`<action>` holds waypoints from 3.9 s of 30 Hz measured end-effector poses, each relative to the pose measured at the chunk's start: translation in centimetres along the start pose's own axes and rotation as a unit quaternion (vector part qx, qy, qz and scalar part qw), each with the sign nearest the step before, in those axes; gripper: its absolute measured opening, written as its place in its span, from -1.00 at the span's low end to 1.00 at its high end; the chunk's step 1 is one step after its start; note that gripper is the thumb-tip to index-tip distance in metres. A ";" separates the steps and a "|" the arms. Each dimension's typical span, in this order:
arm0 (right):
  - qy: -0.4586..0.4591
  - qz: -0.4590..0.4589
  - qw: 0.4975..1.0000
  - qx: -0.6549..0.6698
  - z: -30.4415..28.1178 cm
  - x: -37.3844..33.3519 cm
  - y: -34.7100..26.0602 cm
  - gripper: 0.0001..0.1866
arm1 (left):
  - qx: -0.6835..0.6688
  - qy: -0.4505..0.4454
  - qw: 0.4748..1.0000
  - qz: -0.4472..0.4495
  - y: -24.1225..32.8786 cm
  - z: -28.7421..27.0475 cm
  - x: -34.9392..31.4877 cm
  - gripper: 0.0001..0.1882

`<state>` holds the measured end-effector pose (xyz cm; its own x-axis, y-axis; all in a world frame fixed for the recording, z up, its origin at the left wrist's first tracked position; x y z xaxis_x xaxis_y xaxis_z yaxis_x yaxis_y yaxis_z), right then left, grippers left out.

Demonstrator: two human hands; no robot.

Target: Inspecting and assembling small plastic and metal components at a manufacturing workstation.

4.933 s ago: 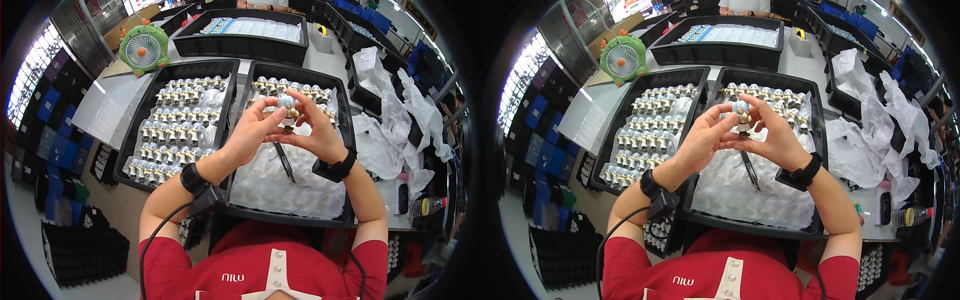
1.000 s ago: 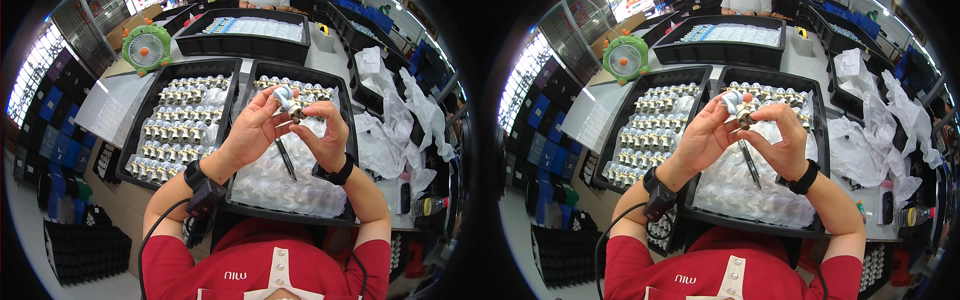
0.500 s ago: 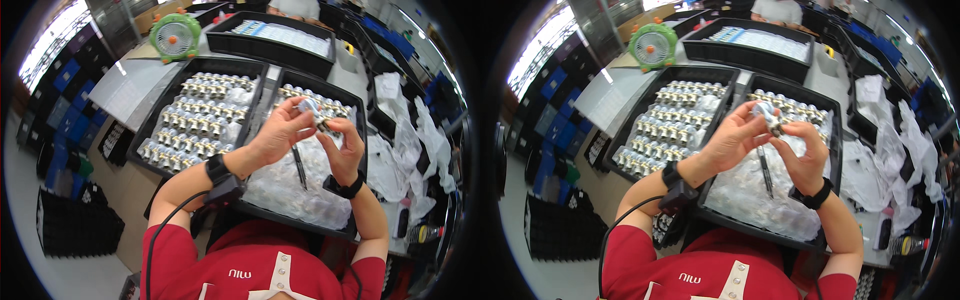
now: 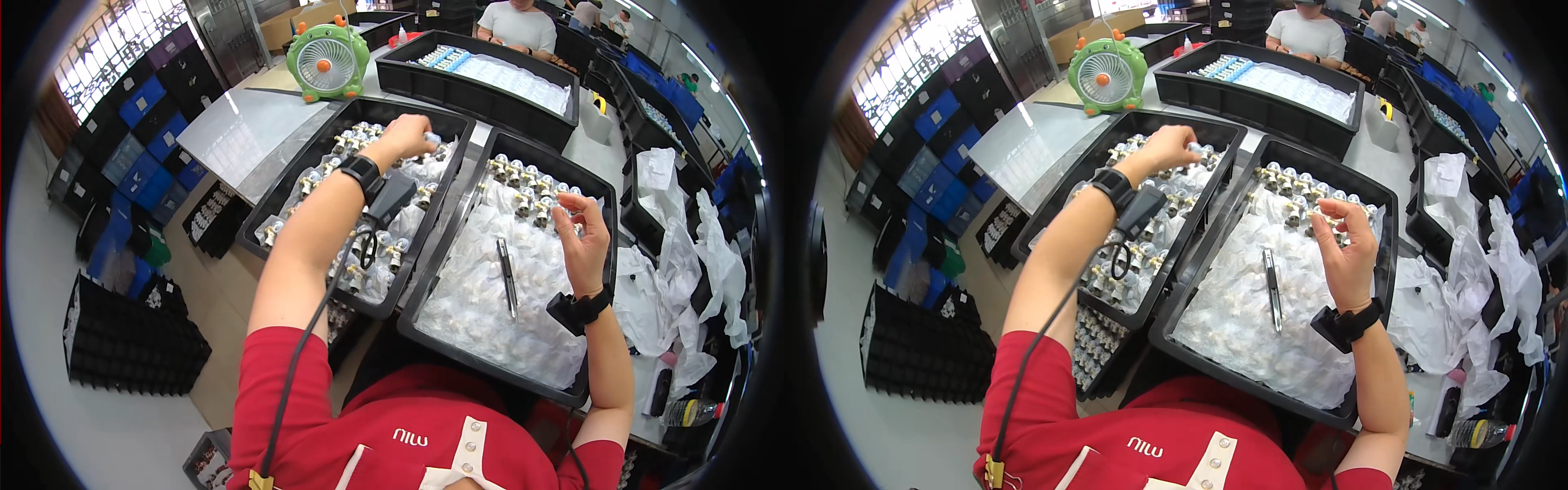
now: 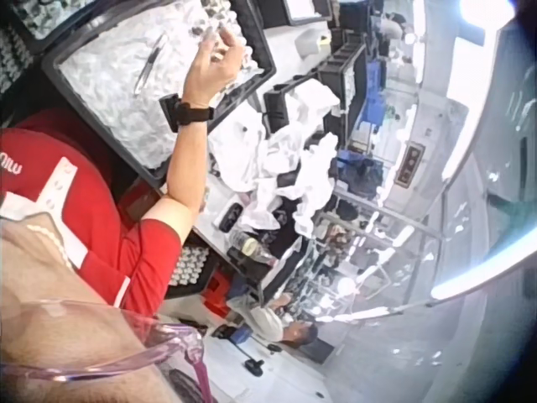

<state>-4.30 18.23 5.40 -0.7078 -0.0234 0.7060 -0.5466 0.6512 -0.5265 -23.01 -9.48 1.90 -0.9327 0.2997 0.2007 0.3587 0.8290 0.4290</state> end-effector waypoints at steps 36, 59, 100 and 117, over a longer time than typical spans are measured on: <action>-0.354 0.281 0.885 0.114 3.6 1.5 4.7 -0.77 | -0.597 -0.121 0.785 0.114 13.0 -6.9 -12.6 -0.72; -0.188 0.009 0.956 0.226 5.8 2.2 -2.0 -0.18 | -0.774 -0.057 0.626 -0.077 11.7 5.0 -11.8 -0.55; -0.187 0.072 0.909 0.365 6.0 0.5 -1.6 -0.25 | -0.745 -0.055 0.664 0.002 12.8 3.2 -12.3 -0.68; -0.141 -0.071 0.981 0.112 5.1 0.5 -3.6 -0.20 | -0.663 -0.019 0.747 0.042 13.2 2.8 -12.5 -0.50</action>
<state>-4.98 12.03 5.18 -0.6957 -0.3323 0.6368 -0.7110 0.4445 -0.5449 -6.72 -0.92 2.59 -0.8963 0.3581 0.2616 0.1143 -0.3836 0.9164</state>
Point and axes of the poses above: each hand's wrist, its own x-axis towards the middle knuckle, its own z-axis out of the palm, y = z × x, the point moved 6 cm from there along x, towards the middle knuckle, and after that the axes turned 8 degrees about -x, right-handed, at the moved point
